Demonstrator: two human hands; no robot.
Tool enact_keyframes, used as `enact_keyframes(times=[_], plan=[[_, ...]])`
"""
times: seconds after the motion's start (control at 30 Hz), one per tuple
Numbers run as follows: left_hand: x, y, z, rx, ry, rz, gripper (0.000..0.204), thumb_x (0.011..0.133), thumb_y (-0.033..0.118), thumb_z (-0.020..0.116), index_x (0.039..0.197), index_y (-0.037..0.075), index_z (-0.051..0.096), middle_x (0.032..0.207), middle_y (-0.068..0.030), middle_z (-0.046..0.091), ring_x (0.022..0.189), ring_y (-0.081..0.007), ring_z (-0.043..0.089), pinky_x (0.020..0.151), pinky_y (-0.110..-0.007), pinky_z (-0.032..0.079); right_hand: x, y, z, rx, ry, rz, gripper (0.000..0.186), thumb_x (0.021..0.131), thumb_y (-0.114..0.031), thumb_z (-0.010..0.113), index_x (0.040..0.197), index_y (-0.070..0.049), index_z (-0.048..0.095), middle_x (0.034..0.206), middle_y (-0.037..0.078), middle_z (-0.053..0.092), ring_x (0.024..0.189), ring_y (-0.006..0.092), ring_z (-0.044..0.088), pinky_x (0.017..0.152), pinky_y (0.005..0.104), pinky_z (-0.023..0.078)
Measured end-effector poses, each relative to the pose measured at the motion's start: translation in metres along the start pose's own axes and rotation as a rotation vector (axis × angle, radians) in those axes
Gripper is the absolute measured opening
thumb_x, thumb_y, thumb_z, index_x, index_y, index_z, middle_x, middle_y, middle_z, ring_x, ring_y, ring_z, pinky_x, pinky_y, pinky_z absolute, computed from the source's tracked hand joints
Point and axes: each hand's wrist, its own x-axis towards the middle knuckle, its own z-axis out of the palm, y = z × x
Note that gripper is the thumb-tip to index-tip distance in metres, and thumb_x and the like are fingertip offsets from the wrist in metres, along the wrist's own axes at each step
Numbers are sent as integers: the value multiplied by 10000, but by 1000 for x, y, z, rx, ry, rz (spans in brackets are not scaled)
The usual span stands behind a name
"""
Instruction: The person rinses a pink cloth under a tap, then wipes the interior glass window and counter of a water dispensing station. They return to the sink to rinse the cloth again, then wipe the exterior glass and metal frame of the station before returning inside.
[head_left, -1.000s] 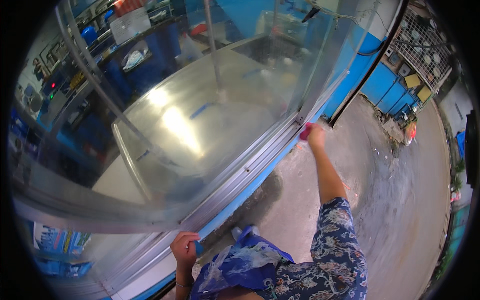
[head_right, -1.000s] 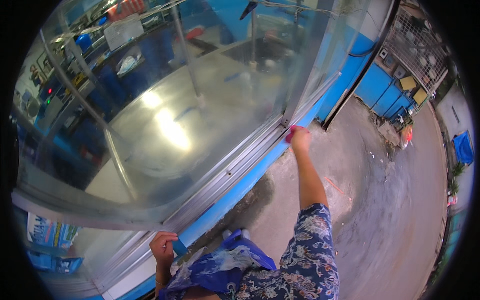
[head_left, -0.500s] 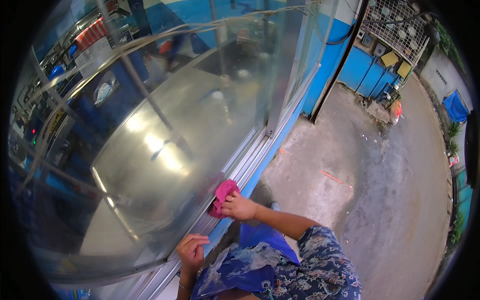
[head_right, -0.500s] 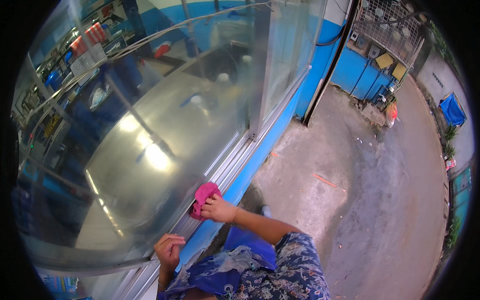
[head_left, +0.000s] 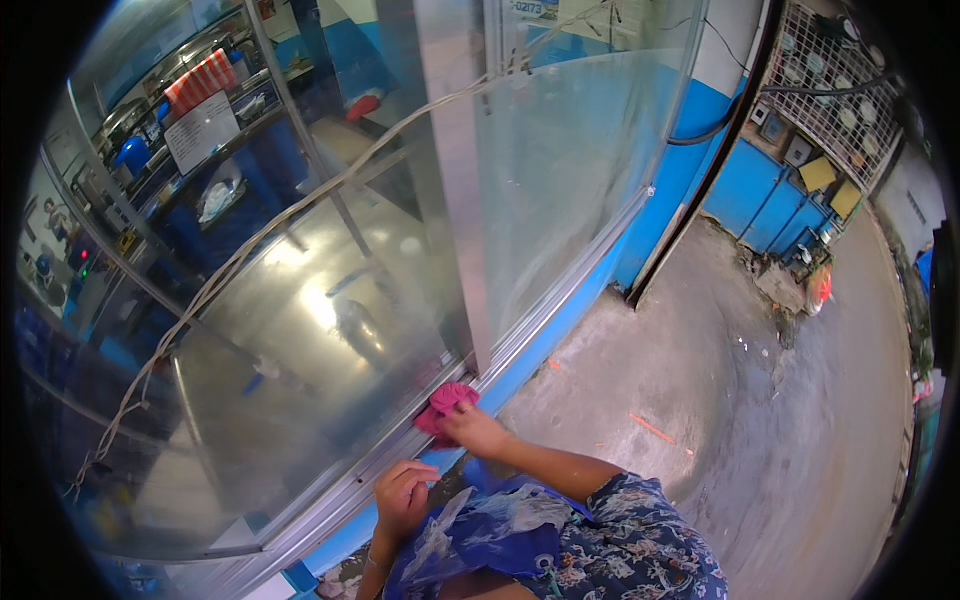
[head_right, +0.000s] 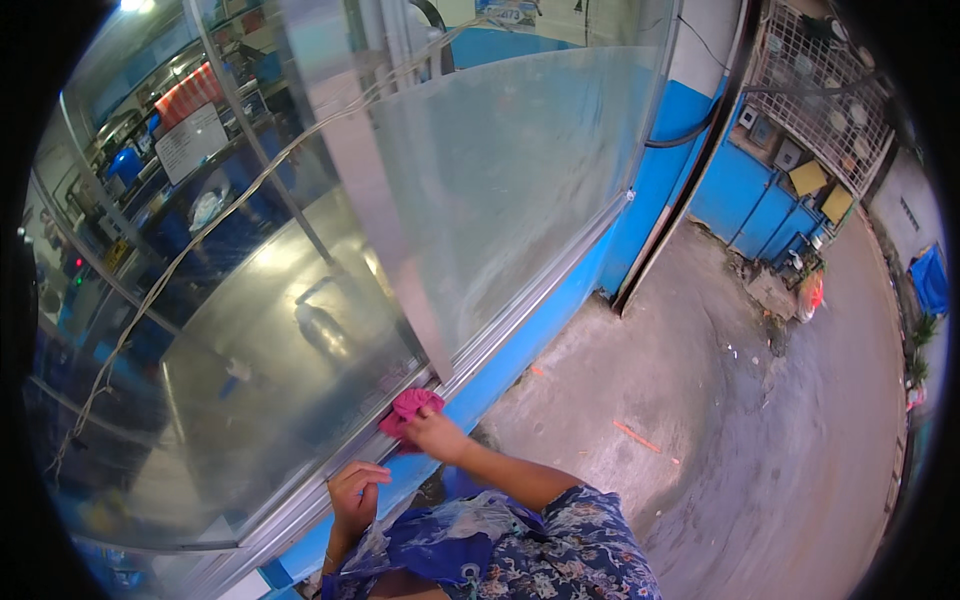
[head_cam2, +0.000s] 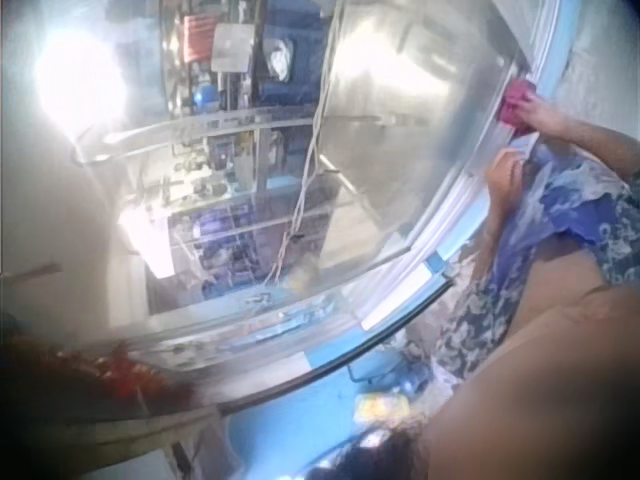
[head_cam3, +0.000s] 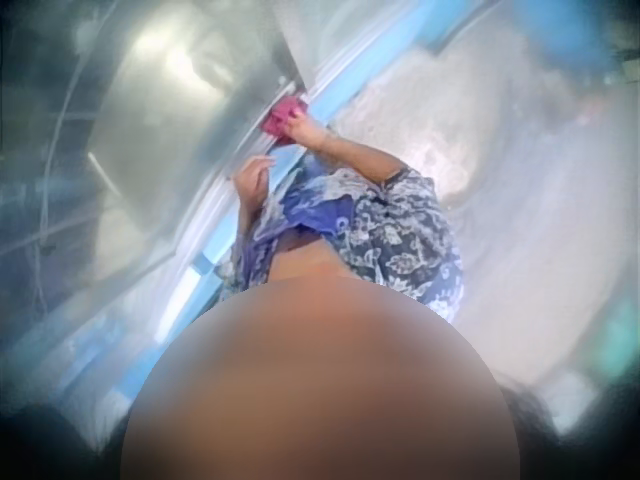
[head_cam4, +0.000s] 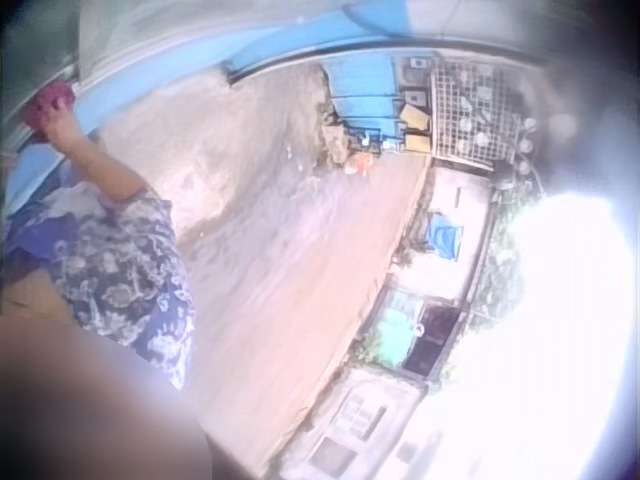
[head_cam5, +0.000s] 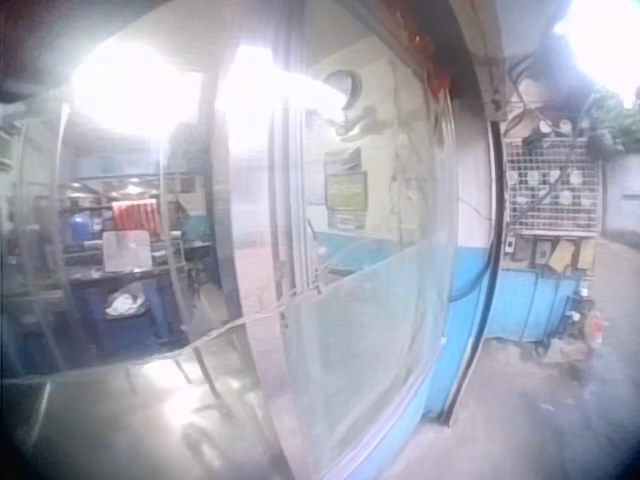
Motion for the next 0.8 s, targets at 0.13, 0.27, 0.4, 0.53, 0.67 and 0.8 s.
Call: enact_keyframes(times=[0.13, 0.27, 0.4, 0.53, 0.67, 0.8], plan=[[6, 7, 10, 66, 28, -40, 217, 712, -94, 538, 777, 44, 692, 842, -105, 702, 753, -255, 678, 680, -328, 534, -14, 53, -50, 22, -94, 152, 211, 747, -76, 595, 954, -51, 627, 978, 136, 614, 961, 316, 588, 826, 459, 479], [-19, 12, -4, 185, 119, -115, 209, 713, -89, 567, 800, 54, 694, 847, -88, 706, 768, -255, 679, 689, -322, 531, -11, 24, -86, 321, 267, 172, 276, 736, -29, 640, 1012, -26, 626, 1050, 166, 612, 975, 387, 575, 871, 471, 471], [-68, 30, -25, 216, 277, -239, 229, 720, -112, 561, 805, 52, 697, 860, -91, 710, 777, -259, 680, 692, -315, 529, 31, 3, -65, 268, 434, 74, 441, 721, 7, 661, 1155, -10, 586, 1160, 216, 552, 1042, 416, 542, 930, 487, 449], [-127, 47, -45, 241, 484, -385, 241, 725, -118, 531, 795, 38, 700, 865, -110, 711, 779, -257, 683, 691, -312, 529, 48, -36, -13, 216, 420, 138, 468, 736, 7, 629, 1199, 12, 561, 1202, 237, 527, 1057, 434, 525, 926, 497, 439], [-191, 65, -56, 265, 596, -516, 232, 732, -106, 512, 783, 20, 701, 858, -129, 710, 777, -250, 686, 690, -310, 529, 60, -122, 29, 250, 247, -209, 463, 762, -27, 614, 1222, -2, 570, 1208, 225, 546, 1066, 414, 544, 953, 484, 442], [-235, 78, -67, 293, 740, -583, 234, 729, -95, 501, 769, 15, 704, 838, -134, 708, 773, -251, 686, 695, -313, 529, 97, -244, 74, 235, 88, -579, 467, 818, -74, 530, 1266, 56, 537, 1198, 220, 558, 1074, 371, 556, 962, 430, 458]])
